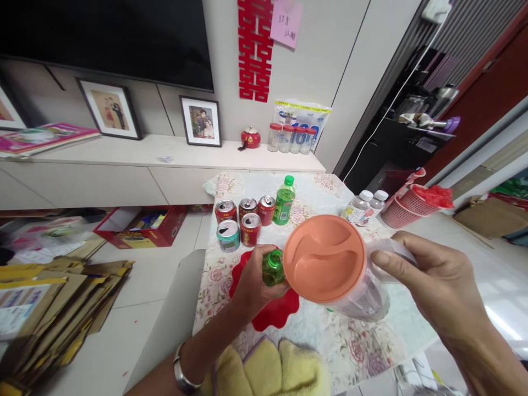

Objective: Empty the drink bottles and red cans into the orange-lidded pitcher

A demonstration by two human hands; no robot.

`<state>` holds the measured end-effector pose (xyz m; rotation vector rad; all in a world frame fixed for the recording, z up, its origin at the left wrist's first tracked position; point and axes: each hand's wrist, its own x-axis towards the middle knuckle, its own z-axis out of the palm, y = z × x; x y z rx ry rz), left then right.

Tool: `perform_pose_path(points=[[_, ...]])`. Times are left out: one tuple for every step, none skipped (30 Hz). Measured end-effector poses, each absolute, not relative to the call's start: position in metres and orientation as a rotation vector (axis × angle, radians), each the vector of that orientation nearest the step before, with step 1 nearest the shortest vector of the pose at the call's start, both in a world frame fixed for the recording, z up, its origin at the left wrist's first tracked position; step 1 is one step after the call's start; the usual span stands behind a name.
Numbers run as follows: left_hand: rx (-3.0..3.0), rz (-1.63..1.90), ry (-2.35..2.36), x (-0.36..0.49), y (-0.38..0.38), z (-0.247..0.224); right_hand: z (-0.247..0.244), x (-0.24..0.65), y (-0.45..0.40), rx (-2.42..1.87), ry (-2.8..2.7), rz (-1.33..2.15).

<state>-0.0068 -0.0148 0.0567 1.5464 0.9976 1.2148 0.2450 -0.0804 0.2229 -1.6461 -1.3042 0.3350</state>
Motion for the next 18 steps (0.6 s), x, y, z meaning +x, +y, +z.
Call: perform_pose_path(points=[[1.538,1.212,0.995,-0.008,-0.016,0.06,0.225,0.244,-0.08,-1.654,-1.326,0.324],[1.531,1.204,0.993,-0.01,-0.017,0.064,0.227,0.242,-0.08,-1.675,-1.343,0.321],[1.522,1.193,0.992,-0.011,-0.018,0.067,0.228,0.242,-0.079,-1.694,-1.34,0.307],[1.512,1.185,0.994,-0.012,-0.018,0.07,0.23,0.241,-0.079,-1.712,-1.324,0.286],[1.502,1.183,0.997,-0.013,-0.019,0.072,0.231,0.241,-0.078,-1.728,-1.308,0.27],[1.495,1.18,0.999,-0.013,-0.019,0.074,0.232,0.24,-0.077,-1.738,-1.303,0.258],[1.489,1.179,1.001,-0.013,-0.019,0.075,0.233,0.24,-0.077,-1.74,-1.306,0.249],[1.488,1.176,1.002,-0.013,-0.019,0.075,0.233,0.239,-0.076,-1.738,-1.318,0.241],[1.488,1.175,1.002,-0.013,-0.019,0.075,0.234,0.239,-0.075,-1.736,-1.337,0.236],[1.491,1.174,1.001,-0.013,-0.018,0.074,0.235,0.239,-0.075,-1.731,-1.359,0.233],[1.495,1.171,0.999,-0.012,-0.018,0.073,0.236,0.239,-0.075,-1.724,-1.378,0.226],[1.5,1.17,0.996,-0.012,-0.018,0.072,0.237,0.239,-0.075,-1.718,-1.39,0.221],[1.506,1.17,0.994,-0.011,-0.018,0.071,0.237,0.239,-0.076,-1.712,-1.397,0.221],[1.513,1.172,0.992,-0.011,-0.018,0.07,0.238,0.239,-0.076,-1.709,-1.4,0.226],[1.519,1.174,0.991,-0.011,-0.018,0.069,0.238,0.239,-0.076,-1.711,-1.399,0.231],[1.525,1.175,0.991,-0.011,-0.018,0.069,0.239,0.239,-0.077,-1.715,-1.396,0.23],[1.527,1.177,0.99,-0.011,-0.018,0.068,0.239,0.24,-0.076,-1.72,-1.395,0.231],[1.528,1.18,0.989,-0.012,-0.018,0.068,0.239,0.24,-0.076,-1.721,-1.401,0.225]])
